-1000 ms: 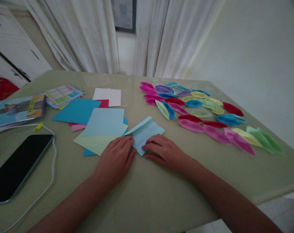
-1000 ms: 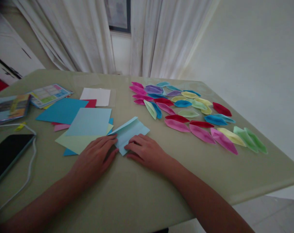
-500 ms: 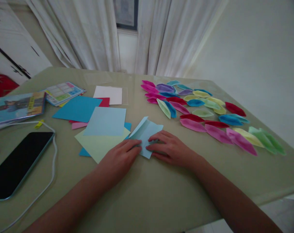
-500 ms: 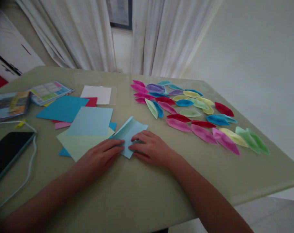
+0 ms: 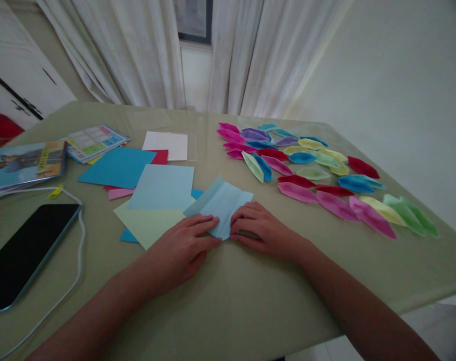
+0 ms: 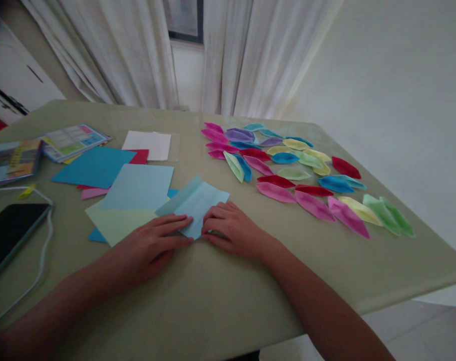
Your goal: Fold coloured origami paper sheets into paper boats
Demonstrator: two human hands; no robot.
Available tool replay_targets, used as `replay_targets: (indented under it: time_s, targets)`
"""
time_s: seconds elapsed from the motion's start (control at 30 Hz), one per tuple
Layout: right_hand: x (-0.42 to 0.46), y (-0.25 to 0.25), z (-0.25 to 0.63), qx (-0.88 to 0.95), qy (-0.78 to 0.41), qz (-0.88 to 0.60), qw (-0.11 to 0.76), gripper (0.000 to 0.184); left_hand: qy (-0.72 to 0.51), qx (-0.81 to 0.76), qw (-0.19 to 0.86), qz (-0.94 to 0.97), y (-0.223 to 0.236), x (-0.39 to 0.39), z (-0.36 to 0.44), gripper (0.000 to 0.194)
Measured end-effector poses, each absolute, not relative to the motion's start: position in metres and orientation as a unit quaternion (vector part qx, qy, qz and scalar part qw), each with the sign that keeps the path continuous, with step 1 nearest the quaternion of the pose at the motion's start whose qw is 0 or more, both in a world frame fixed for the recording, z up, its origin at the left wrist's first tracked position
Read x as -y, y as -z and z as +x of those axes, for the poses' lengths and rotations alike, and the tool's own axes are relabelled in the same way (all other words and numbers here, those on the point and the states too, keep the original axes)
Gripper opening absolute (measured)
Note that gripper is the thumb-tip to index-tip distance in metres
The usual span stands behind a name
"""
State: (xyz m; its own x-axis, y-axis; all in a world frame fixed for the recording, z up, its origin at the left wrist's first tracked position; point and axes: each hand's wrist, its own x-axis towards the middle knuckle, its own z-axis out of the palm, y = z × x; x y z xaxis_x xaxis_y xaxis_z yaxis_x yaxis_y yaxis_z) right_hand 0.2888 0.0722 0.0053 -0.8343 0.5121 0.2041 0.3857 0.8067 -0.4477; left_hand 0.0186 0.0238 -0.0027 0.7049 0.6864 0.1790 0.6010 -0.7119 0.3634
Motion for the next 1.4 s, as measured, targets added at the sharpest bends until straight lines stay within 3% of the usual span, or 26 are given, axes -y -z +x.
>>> replay_targets:
  time_s: [0.33, 1.4]
  targets:
    - [-0.065, 0.002, 0.277, 0.876, -0.277, -0.338, 0.203, 0.004, -0.129, -0.320, 0.143, 0.928, 0.005, -0.023, 0.017, 0.049]
    - [-0.063, 0.003, 0.265, 0.827, -0.283, -0.430, 0.224, 0.018, -0.135, -0.334, 0.105, 0.927, 0.003, -0.019, 0.024, 0.036]
